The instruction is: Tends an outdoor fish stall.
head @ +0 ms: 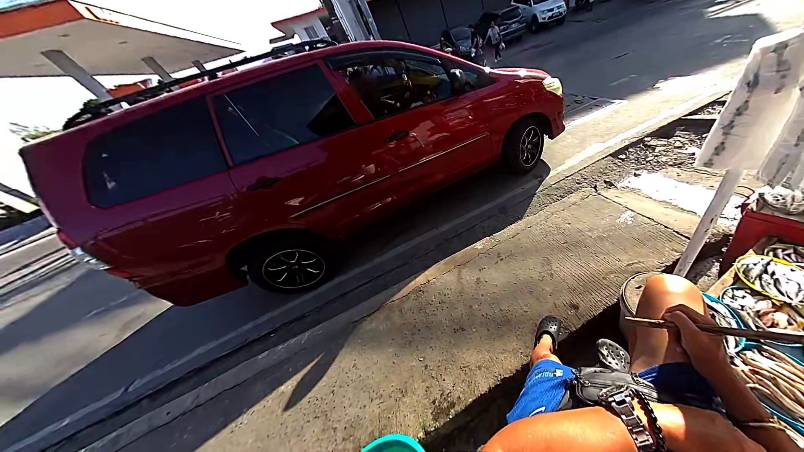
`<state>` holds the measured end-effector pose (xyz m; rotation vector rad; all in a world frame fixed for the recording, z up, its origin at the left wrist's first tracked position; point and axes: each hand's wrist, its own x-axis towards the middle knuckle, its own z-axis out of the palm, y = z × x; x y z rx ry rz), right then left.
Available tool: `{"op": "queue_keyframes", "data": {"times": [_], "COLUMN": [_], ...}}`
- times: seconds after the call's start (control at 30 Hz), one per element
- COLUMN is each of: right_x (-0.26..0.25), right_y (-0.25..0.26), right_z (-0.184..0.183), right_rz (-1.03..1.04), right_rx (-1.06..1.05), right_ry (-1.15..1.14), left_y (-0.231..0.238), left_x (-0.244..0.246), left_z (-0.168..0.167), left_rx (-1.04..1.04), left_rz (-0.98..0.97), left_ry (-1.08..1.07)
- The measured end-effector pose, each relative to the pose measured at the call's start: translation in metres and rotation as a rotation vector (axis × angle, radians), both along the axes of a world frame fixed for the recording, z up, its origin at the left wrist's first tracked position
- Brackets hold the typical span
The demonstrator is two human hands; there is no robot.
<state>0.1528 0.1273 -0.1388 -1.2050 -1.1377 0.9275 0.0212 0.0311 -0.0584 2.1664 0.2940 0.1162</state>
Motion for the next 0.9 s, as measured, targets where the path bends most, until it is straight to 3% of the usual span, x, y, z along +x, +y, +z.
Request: {"op": "queue_keyframes", "data": {"times": [0.9], "right_x": [0.003], "right_y": [-0.002], "right_z": [0.0], "right_rz": [-0.016], "right_rx": [-0.006], "right_ry": [0.01], "left_y": [0.002], "left_x": [0.006], "left_z": [0.001], "left_rx": [0.001], "left_rz": [-0.058], "left_ry": [0.033]}}
